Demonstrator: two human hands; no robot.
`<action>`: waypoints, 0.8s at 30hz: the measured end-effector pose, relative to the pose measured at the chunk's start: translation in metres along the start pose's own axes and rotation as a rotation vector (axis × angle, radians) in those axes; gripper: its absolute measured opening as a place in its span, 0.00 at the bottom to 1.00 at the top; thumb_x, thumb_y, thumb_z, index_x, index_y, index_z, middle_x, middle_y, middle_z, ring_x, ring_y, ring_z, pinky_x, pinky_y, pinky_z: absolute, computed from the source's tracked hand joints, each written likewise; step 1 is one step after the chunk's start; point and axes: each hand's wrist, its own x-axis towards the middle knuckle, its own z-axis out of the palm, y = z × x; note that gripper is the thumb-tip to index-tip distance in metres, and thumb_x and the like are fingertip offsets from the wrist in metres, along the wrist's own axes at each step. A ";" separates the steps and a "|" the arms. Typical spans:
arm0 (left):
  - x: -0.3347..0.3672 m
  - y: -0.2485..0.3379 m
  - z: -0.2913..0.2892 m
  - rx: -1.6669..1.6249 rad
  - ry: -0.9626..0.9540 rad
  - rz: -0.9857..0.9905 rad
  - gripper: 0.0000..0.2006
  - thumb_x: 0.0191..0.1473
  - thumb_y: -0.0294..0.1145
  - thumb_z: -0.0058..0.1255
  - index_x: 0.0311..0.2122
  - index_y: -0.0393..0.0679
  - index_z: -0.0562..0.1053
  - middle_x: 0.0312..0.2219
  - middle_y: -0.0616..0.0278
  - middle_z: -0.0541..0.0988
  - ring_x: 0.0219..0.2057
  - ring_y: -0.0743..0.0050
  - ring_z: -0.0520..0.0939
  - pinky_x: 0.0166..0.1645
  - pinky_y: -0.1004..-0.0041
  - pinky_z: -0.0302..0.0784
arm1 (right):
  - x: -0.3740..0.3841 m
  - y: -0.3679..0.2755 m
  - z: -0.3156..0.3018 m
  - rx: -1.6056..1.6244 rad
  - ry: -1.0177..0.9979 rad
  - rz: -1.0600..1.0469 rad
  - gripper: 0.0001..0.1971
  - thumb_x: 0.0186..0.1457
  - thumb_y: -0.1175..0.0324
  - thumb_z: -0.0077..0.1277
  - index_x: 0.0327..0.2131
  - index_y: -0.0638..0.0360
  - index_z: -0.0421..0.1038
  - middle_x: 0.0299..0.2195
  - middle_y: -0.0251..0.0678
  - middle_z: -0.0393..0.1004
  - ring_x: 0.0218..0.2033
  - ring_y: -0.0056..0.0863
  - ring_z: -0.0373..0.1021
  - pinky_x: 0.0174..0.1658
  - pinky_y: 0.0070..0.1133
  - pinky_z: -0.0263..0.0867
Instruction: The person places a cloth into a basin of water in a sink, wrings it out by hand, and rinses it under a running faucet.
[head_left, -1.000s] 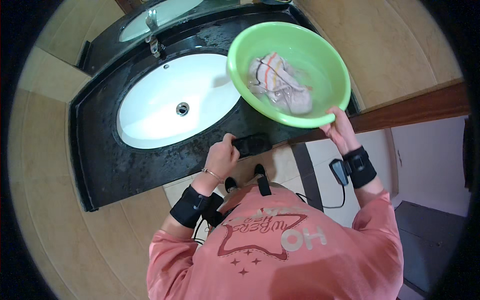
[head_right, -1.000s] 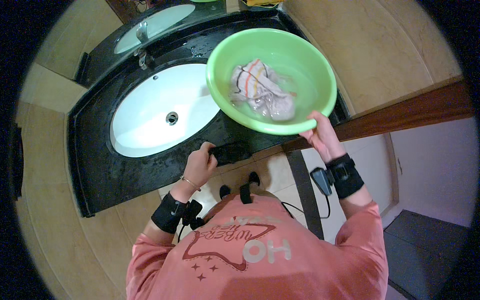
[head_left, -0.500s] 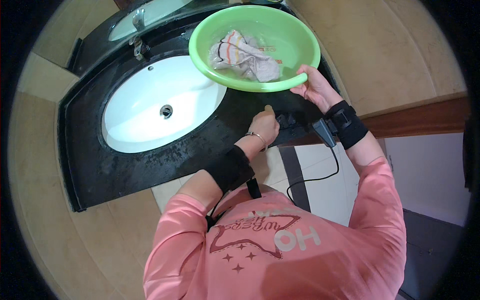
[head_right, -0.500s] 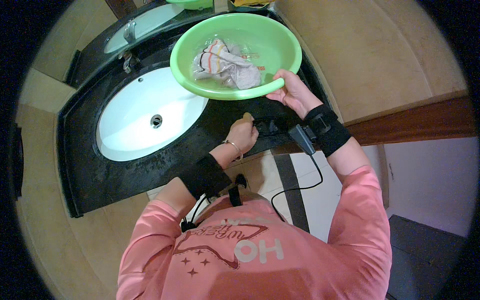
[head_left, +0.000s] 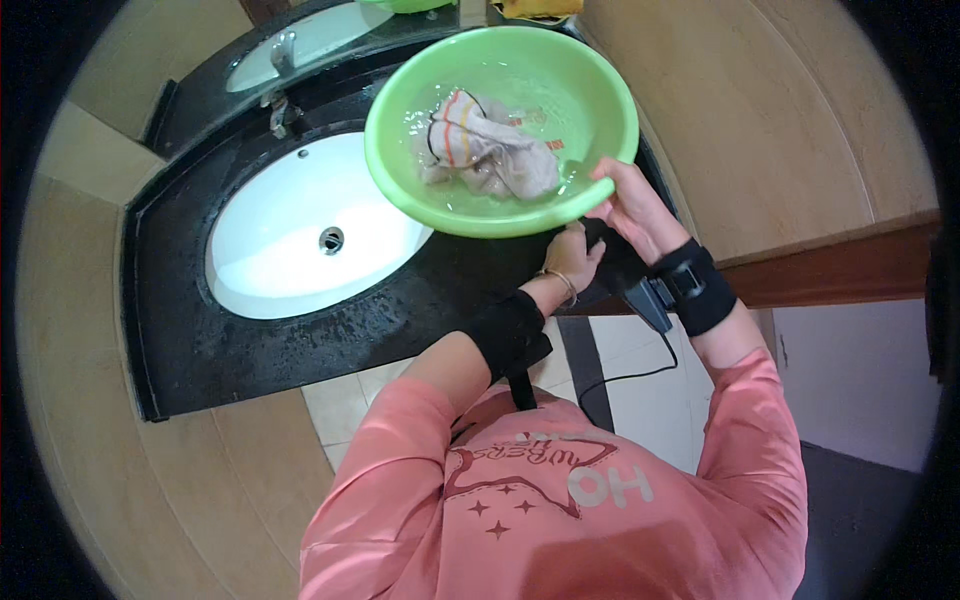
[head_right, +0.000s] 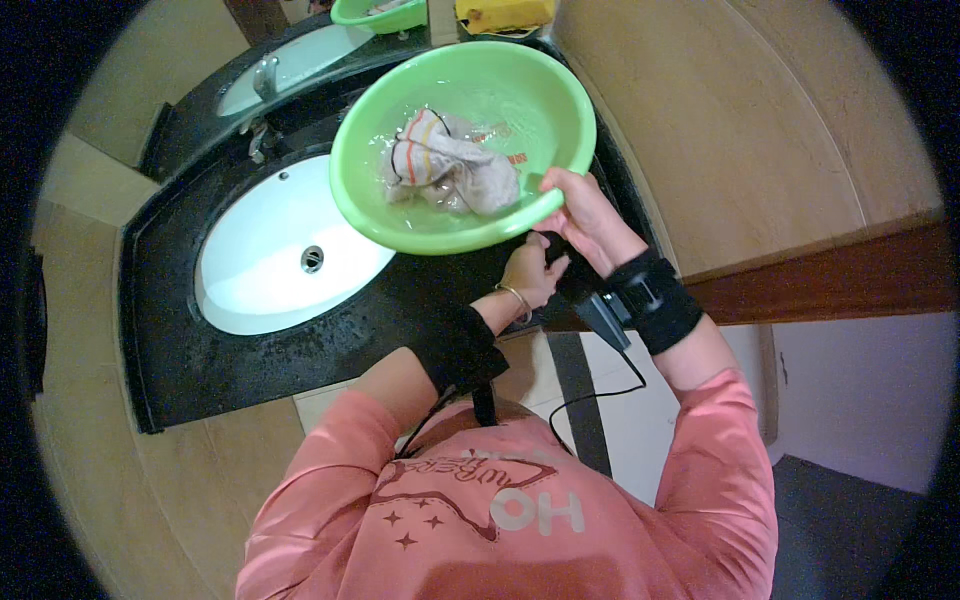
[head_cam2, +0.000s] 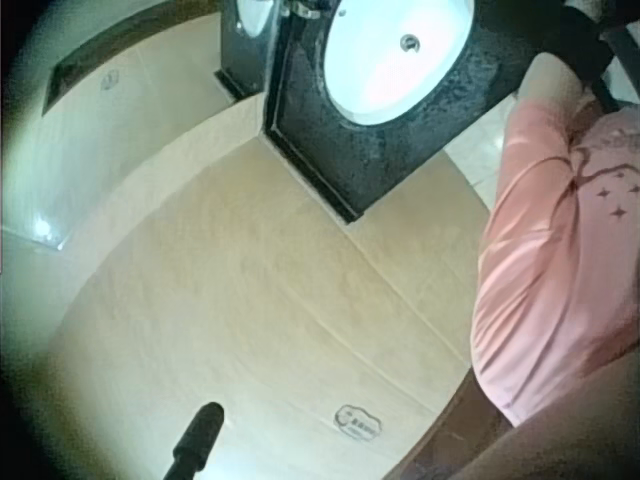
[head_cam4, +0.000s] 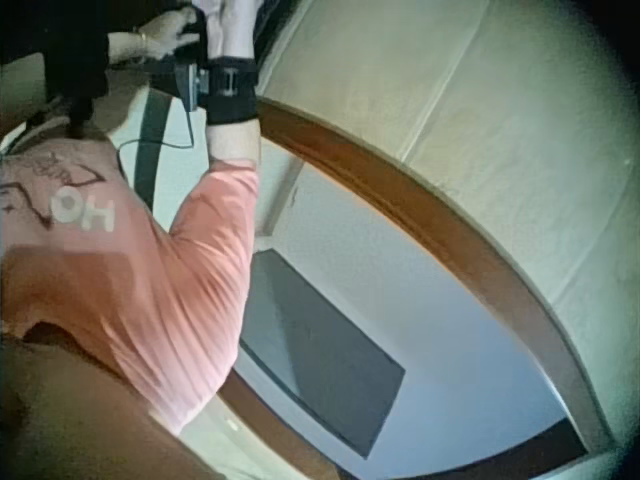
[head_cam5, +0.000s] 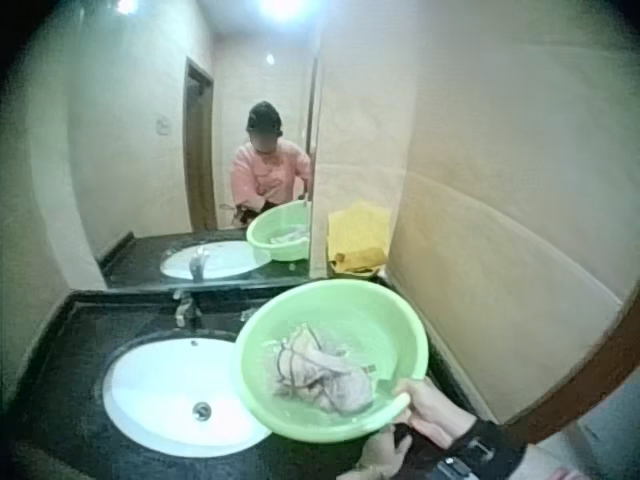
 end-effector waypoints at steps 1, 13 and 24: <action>-0.006 0.008 -0.015 -0.143 -0.126 -0.105 0.19 0.49 0.34 0.50 0.40 0.33 0.60 0.16 0.55 0.72 0.12 0.66 0.72 0.17 0.69 0.67 | -0.011 -0.009 0.012 0.038 0.032 0.002 0.17 0.43 0.74 0.41 0.41 0.69 0.60 0.32 0.40 0.69 0.26 0.27 0.71 0.26 0.23 0.74; -0.074 -0.013 -0.230 -1.014 0.258 -0.576 0.26 0.60 0.48 0.26 0.53 0.35 0.56 0.42 0.46 0.71 0.36 0.59 0.78 0.39 0.66 0.78 | -0.031 -0.027 0.005 -0.032 -0.028 0.223 0.22 0.43 0.73 0.41 0.46 0.67 0.57 0.33 0.41 0.70 0.27 0.30 0.72 0.23 0.24 0.71; -0.055 -0.029 -0.269 -0.796 0.430 -0.490 0.27 0.35 0.11 0.39 0.47 0.36 0.62 0.35 0.58 0.72 0.33 0.68 0.75 0.36 0.74 0.73 | -0.008 0.008 0.002 0.049 -0.143 0.455 0.23 0.45 0.72 0.40 0.48 0.69 0.54 0.36 0.43 0.69 0.29 0.29 0.73 0.26 0.24 0.74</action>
